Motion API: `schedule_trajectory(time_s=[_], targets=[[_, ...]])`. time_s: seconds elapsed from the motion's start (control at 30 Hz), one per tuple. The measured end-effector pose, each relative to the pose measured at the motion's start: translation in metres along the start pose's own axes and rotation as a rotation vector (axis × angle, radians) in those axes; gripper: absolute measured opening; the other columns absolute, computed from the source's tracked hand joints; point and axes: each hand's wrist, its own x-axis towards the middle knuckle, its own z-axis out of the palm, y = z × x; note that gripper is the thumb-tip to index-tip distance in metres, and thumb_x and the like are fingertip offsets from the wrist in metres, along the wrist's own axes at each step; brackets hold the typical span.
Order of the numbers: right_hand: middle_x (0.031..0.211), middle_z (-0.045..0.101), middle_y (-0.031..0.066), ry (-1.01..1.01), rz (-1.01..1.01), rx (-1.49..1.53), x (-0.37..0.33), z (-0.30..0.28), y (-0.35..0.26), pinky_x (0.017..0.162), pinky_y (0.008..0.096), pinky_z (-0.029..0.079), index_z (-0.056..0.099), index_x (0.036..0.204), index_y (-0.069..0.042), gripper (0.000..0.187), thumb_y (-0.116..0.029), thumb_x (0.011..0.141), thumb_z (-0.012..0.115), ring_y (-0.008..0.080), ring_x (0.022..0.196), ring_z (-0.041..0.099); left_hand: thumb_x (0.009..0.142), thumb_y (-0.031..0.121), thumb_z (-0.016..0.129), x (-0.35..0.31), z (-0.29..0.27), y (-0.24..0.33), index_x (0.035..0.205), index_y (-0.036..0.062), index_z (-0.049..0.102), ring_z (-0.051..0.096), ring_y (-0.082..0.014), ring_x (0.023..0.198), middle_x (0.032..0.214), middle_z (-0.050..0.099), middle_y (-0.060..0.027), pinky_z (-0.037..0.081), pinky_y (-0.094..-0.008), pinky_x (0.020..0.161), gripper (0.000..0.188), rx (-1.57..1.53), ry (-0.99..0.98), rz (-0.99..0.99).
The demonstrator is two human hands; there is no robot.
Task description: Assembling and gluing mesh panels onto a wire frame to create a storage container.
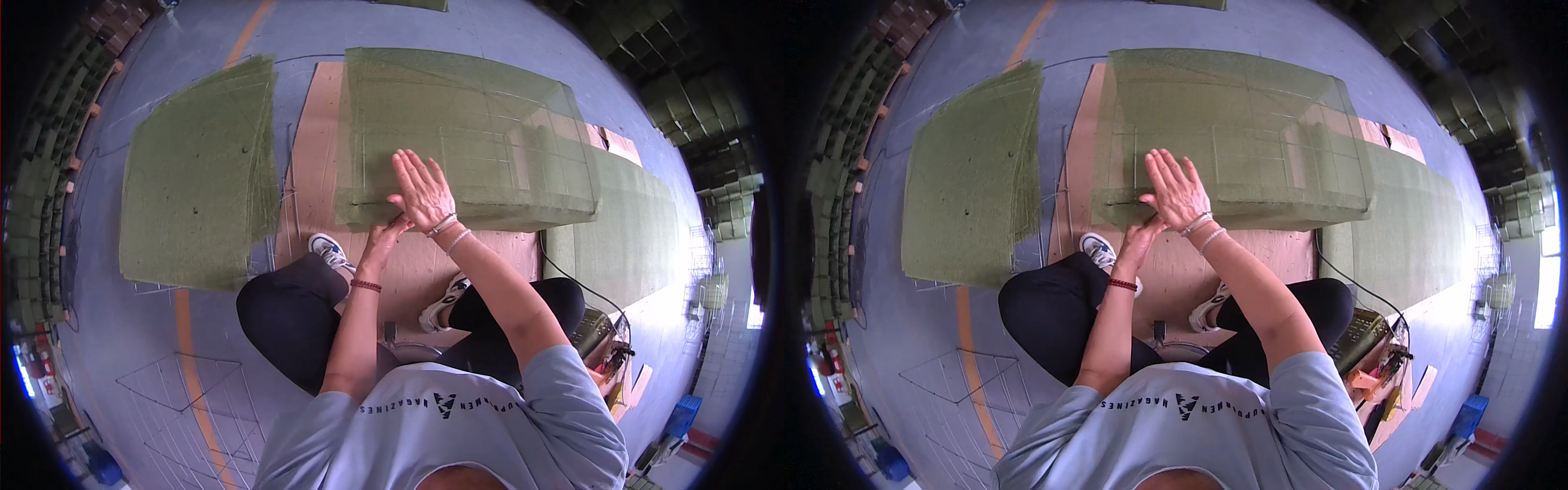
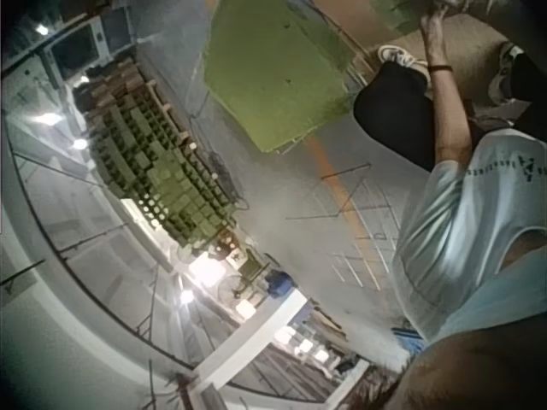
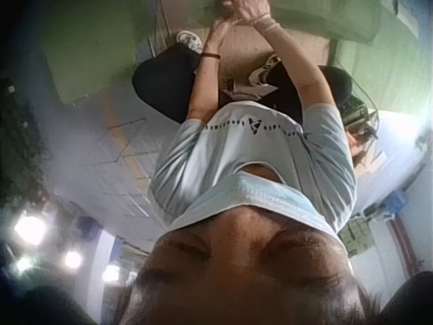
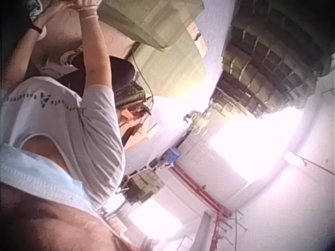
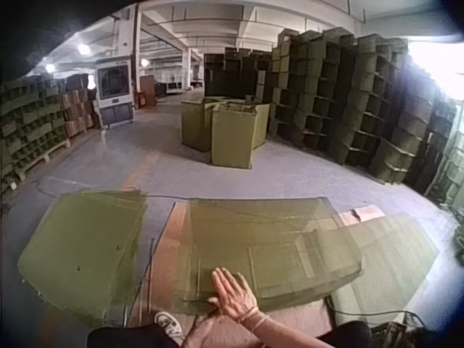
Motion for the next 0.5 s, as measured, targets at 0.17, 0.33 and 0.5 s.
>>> schedule_trajectory(time_s=[0.17, 0.33, 0.5], targets=[[0.148, 0.036, 0.0081, 0.046, -0.046, -0.015, -0.007, 0.005, -0.005, 0.11, 0.0448, 0.03, 0.027, 0.146, -0.005, 0.084, -0.06, 0.084, 0.041, 0.0223, 0.137, 0.035, 0.096, 0.02, 0.056, -0.012, -0.01, 0.013, 0.116, 0.0046, 0.061, 0.059, -0.0122, 0.102, 0.116, 0.061, -0.0044, 0.054, -0.0315, 0.083, 0.025, -0.143, 0.142, 0.025], [0.149, 0.036, 0.0067, 0.077, -0.033, -0.026, -0.009, 0.009, -0.009, 0.111, 0.0437, 0.027, 0.03, 0.145, -0.006, 0.082, -0.056, 0.083, 0.05, 0.0207, 0.137, 0.034, 0.093, 0.029, 0.062, -0.013, -0.022, 0.005, 0.098, 0.0051, 0.068, 0.062, -0.0103, 0.076, 0.091, 0.067, -0.0007, 0.053, -0.0265, 0.074, 0.025, -0.102, 0.291, 0.07], [0.148, 0.036, 0.0087, 0.1, -0.016, -0.026, -0.01, 0.009, -0.012, 0.111, 0.0438, 0.028, 0.031, 0.144, -0.005, 0.081, -0.054, 0.082, 0.052, 0.0214, 0.137, 0.035, 0.092, 0.029, 0.064, -0.007, -0.026, 0.003, 0.097, 0.0026, 0.067, 0.062, -0.0099, 0.074, 0.089, 0.067, -0.0024, 0.05, -0.0248, 0.071, 0.027, 0.047, 0.319, 0.183]])
